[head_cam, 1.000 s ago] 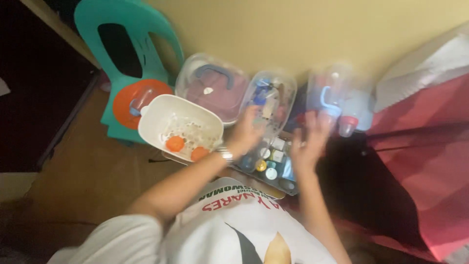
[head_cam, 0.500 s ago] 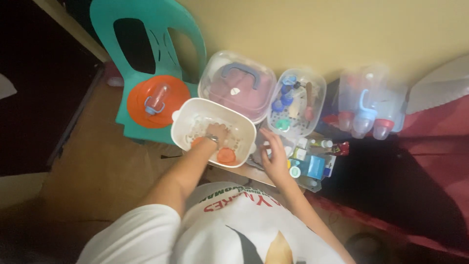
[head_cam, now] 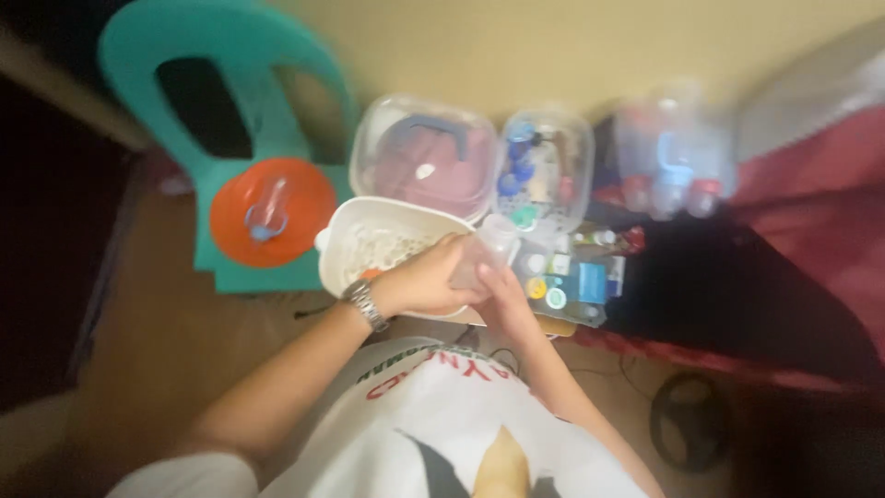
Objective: Organizing and assembling baby bottle parts and accessories into containers.
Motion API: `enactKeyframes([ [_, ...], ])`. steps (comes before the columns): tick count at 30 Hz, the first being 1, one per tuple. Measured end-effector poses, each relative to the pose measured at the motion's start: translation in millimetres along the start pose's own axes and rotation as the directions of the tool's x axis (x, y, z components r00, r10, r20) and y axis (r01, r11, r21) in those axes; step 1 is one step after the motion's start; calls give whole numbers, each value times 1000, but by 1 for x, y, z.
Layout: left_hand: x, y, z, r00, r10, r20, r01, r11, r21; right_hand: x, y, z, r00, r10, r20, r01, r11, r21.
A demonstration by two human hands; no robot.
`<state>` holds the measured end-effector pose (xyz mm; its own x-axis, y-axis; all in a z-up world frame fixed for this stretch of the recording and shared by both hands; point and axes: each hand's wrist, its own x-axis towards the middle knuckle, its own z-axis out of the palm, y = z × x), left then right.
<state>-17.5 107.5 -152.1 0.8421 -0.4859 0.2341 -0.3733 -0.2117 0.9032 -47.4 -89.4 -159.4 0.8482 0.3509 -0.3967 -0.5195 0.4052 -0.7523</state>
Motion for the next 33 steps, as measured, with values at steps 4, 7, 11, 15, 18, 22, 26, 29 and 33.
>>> enactKeyframes([
  [4,34,-20,-12,988,-84,133,91,995,-44,-3,3,-30,978,-111,-178,95,991,-95],
  [7,78,-59,1,952,-278,131,279,960,13,-12,17,-73,936,-259,-238,223,960,-167],
  [11,147,-106,43,951,-282,-125,308,892,330,-33,27,-110,882,-308,-356,241,945,-222],
  [15,204,-144,83,961,-242,-135,273,737,619,-56,25,-135,840,-288,-460,148,937,-315],
  [18,225,-222,140,961,-214,-174,273,656,704,-73,2,-125,861,-194,-470,198,979,-40],
  [22,233,-252,163,950,-173,-262,312,614,725,-87,-33,-118,864,-199,-463,134,976,-171],
  [26,232,-191,144,900,-315,-301,433,575,694,-89,-34,-162,861,-269,-431,114,929,-351],
  [29,222,-103,112,876,-365,-315,482,665,570,-87,-51,-177,855,-345,-388,68,815,-575],
  [33,190,-50,100,958,-279,-63,282,957,66,-77,-86,-158,847,-462,-261,27,528,-849],
])
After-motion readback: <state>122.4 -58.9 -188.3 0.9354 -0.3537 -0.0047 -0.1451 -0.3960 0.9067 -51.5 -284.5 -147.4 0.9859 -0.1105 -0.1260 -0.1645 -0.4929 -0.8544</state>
